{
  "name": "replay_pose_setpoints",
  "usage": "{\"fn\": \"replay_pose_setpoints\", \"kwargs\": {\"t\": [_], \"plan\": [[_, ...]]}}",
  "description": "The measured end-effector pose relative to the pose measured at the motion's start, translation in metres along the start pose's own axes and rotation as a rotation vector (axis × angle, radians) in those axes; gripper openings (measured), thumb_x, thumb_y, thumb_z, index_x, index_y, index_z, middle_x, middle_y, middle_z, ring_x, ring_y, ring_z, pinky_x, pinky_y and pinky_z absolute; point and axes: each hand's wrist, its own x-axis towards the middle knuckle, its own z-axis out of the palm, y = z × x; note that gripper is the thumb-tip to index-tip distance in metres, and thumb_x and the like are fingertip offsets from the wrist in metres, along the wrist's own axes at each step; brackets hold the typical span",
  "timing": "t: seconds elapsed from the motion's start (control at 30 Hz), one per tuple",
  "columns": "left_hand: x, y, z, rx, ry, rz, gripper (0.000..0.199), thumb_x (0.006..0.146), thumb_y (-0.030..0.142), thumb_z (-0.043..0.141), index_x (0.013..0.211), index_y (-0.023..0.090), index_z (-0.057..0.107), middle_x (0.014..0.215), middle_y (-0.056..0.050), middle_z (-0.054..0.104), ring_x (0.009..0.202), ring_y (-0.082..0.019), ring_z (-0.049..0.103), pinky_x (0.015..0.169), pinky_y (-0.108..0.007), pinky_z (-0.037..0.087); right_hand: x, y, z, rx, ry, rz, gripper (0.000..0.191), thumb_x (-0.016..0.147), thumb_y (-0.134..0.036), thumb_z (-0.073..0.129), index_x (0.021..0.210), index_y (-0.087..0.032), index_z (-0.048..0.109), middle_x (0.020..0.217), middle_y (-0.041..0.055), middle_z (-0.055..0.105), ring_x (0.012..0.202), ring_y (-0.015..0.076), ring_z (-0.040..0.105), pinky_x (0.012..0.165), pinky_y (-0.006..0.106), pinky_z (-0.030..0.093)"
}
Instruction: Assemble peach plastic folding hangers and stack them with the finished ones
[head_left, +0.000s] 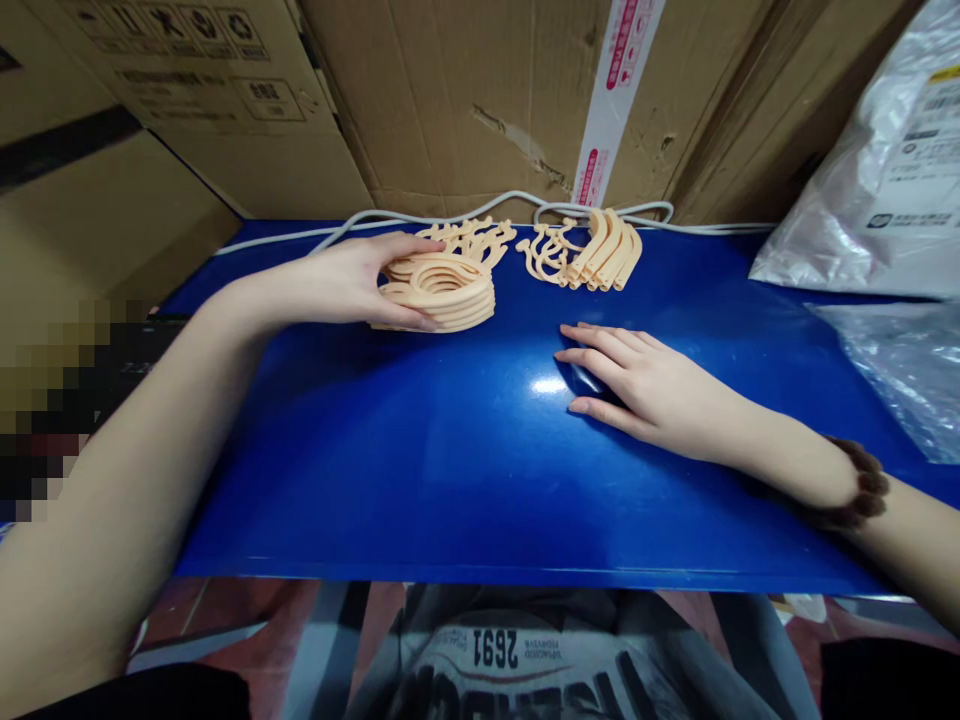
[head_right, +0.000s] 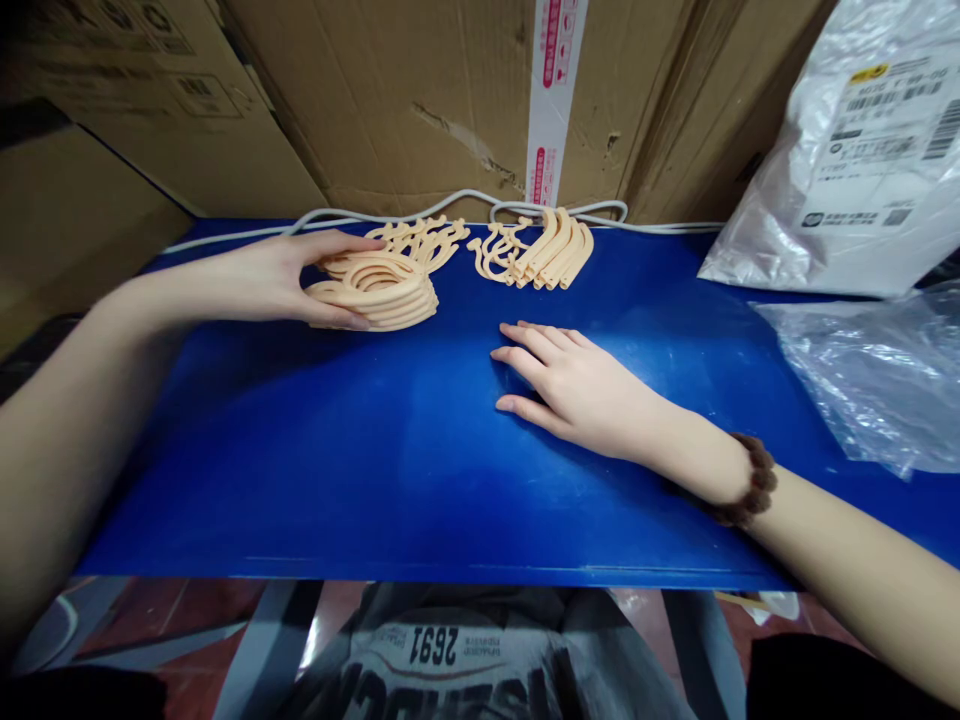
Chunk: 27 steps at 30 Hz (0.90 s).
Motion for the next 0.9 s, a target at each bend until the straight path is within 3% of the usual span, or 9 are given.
{"fn": "replay_pose_setpoints", "kwargs": {"t": [0.6,0.9], "plan": [[0.0009,0.0018,0.0019,-0.021,0.004,-0.004,0.098,0.071,0.068,0.069,0.152,0.023,0.038,0.154,-0.007,0.044,0.136,-0.031,0.046,0.117,-0.042,0.032,0.0003,0.0,0.0003,0.001,0.004,0.005,0.049,0.101,-0.047,0.044,0.136,-0.014,0.054,0.15,0.0203,0.048,0.135,0.033,0.05,0.106,0.052,0.044],[0.002,0.0062,0.007,-0.017,0.023,0.094,0.089,0.078,0.066,0.066,0.149,0.018,0.041,0.148,-0.008,0.05,0.129,-0.029,0.052,0.114,-0.038,0.036,0.0003,-0.0008,-0.0005,0.002,-0.001,0.011,0.05,0.101,-0.047,0.043,0.136,-0.013,0.054,0.151,0.0205,0.047,0.135,0.0332,0.049,0.107,0.051,0.044]]}}
